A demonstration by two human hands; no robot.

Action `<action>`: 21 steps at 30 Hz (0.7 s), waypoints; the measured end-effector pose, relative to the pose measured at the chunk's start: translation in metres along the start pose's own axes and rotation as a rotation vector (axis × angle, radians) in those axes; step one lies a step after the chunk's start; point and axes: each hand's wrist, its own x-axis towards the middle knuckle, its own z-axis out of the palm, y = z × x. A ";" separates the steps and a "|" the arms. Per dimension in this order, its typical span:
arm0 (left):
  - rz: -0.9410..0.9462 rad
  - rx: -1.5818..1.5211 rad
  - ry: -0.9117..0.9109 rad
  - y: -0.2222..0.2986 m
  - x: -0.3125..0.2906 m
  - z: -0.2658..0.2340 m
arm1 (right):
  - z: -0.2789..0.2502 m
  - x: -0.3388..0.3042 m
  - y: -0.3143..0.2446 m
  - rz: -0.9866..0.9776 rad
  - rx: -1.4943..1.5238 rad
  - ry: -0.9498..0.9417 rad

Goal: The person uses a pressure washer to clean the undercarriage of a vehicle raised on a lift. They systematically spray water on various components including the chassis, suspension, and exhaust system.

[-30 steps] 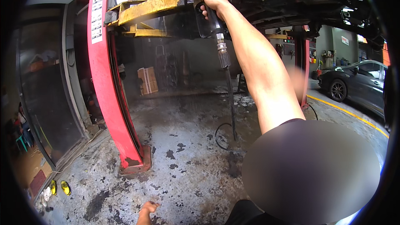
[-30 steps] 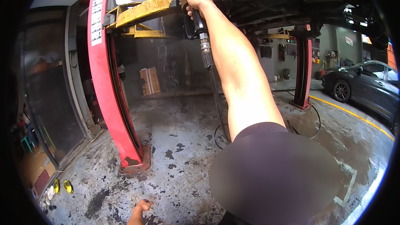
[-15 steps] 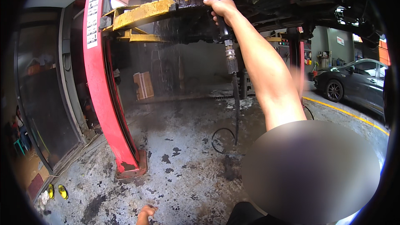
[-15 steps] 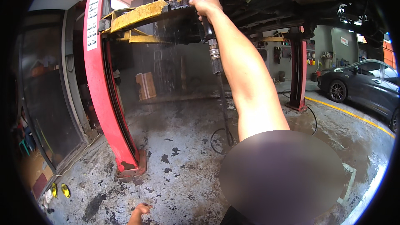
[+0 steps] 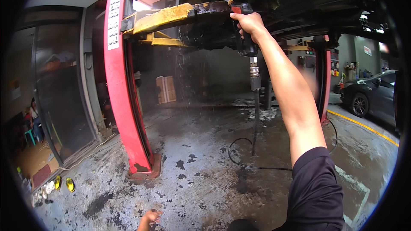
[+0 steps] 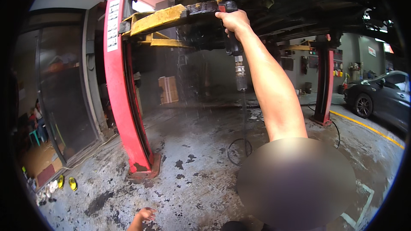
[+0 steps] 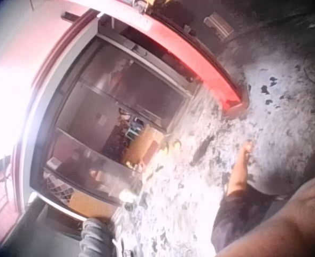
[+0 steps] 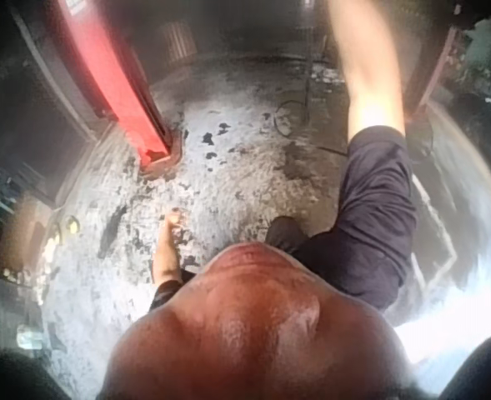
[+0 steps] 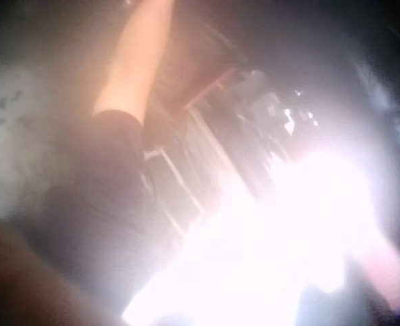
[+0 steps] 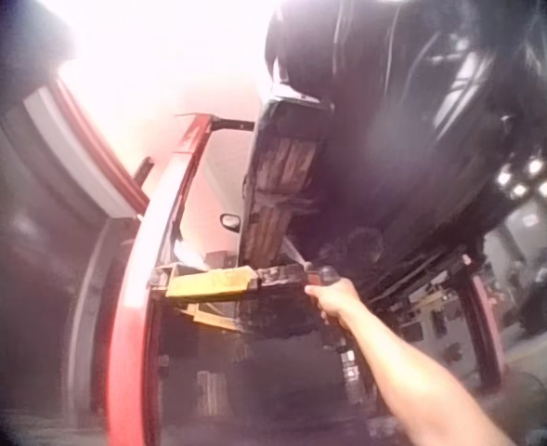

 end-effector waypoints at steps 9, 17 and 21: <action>0.615 -0.117 0.309 0.066 -0.080 -0.102 | -0.014 -0.060 -0.003 -0.148 0.177 -0.177; 0.565 0.025 0.354 0.010 -0.032 -0.102 | -0.015 -0.169 -0.010 -0.161 0.263 -0.086; 0.670 -0.154 -0.043 -0.062 0.031 -0.089 | -0.014 -0.211 -0.002 -0.076 0.311 0.037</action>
